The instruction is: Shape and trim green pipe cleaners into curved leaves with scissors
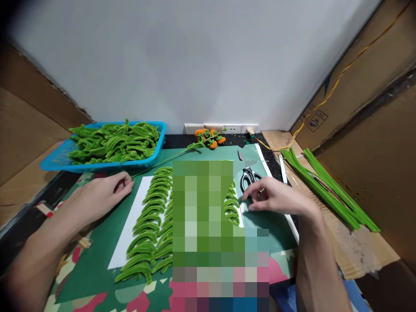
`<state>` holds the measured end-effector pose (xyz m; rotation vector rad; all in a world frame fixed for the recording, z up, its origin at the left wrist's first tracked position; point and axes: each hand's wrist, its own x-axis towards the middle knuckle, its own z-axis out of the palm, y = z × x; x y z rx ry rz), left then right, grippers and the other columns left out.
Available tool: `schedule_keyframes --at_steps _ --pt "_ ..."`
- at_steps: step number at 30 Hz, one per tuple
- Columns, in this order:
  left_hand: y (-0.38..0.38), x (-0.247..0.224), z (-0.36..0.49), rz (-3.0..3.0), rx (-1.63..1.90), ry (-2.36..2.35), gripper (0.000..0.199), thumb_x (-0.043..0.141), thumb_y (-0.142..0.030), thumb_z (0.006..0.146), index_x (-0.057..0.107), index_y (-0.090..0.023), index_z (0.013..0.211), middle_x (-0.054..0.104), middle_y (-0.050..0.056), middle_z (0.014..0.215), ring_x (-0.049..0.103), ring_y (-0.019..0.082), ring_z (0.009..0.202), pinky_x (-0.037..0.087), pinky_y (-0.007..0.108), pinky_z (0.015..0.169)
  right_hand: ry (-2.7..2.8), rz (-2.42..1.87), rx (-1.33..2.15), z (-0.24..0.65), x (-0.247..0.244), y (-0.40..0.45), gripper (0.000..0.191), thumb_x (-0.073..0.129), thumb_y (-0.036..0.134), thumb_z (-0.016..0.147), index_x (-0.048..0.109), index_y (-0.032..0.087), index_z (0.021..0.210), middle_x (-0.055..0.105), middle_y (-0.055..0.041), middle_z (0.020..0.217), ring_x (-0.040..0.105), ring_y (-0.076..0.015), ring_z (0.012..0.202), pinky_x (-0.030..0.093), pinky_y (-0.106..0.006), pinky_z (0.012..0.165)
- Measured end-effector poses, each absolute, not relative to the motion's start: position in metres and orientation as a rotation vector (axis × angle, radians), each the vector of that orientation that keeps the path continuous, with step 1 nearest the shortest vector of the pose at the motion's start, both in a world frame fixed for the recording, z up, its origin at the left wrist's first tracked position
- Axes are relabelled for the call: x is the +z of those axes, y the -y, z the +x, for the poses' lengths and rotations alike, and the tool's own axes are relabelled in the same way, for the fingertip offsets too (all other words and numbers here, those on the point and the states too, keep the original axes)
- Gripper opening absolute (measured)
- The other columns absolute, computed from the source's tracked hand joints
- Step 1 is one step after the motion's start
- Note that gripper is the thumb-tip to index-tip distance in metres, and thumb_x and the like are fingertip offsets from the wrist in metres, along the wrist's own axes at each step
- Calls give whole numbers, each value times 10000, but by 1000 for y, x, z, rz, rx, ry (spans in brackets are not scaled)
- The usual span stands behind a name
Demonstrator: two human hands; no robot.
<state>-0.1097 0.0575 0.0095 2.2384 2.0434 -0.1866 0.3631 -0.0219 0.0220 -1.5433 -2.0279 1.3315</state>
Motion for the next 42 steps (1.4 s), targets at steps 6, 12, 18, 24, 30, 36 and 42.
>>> schedule_keyframes --at_steps 6,12,18,24,30,36,42 --pt "-53 11 -95 2257 -263 -2061 270 326 -452 1037 490 -265 933 677 47 837 620 268 722 209 319 612 2093 -1614 1156 348 0 42 198 710 377 908 814 209 897 685 -14 738 585 -160 649 453 -271 617" --pt "-50 14 -91 2252 -237 -2049 317 310 -488 1044 496 -260 925 686 60 858 635 283 767 210 323 618 2058 -1544 921 343 22 29 226 625 378 973 735 201 888 728 -39 839 635 -177 724 467 -279 645" --pt "-53 18 -97 2219 -261 -2089 347 310 -560 1028 477 -267 941 703 68 907 665 323 848 261 335 638 1758 -2006 36 360 39 -20 215 687 233 876 753 217 1079 758 -83 982 676 -230 765 455 -317 672" --pt "-55 16 -105 2209 -226 -2130 391 313 -630 1020 450 -265 1004 690 86 945 677 352 894 278 338 641 2121 -1672 386 358 22 -20 199 657 283 982 725 226 1160 763 -72 1109 688 -222 870 512 -340 788" --pt "-48 16 -97 2353 97 -1887 271 403 -515 1008 481 -259 965 609 -9 847 600 201 717 318 287 634 2219 -1612 245 331 -5 -33 85 758 250 927 801 237 998 751 -67 1006 660 -246 925 470 -340 824" --pt "-45 17 -93 2348 201 -1860 329 363 -509 992 586 -270 1026 673 18 927 650 219 808 362 287 658 2171 -1653 228 337 -10 -60 104 769 233 889 769 235 785 749 -15 808 672 -186 735 463 -277 681" --pt "-46 22 -102 2311 50 -2016 344 338 -510 980 593 -281 952 735 57 923 679 293 841 305 337 627 1913 -1815 -63 369 -6 -68 475 606 293 952 636 249 1425 668 -172 1442 681 -386 1175 498 -528 958"
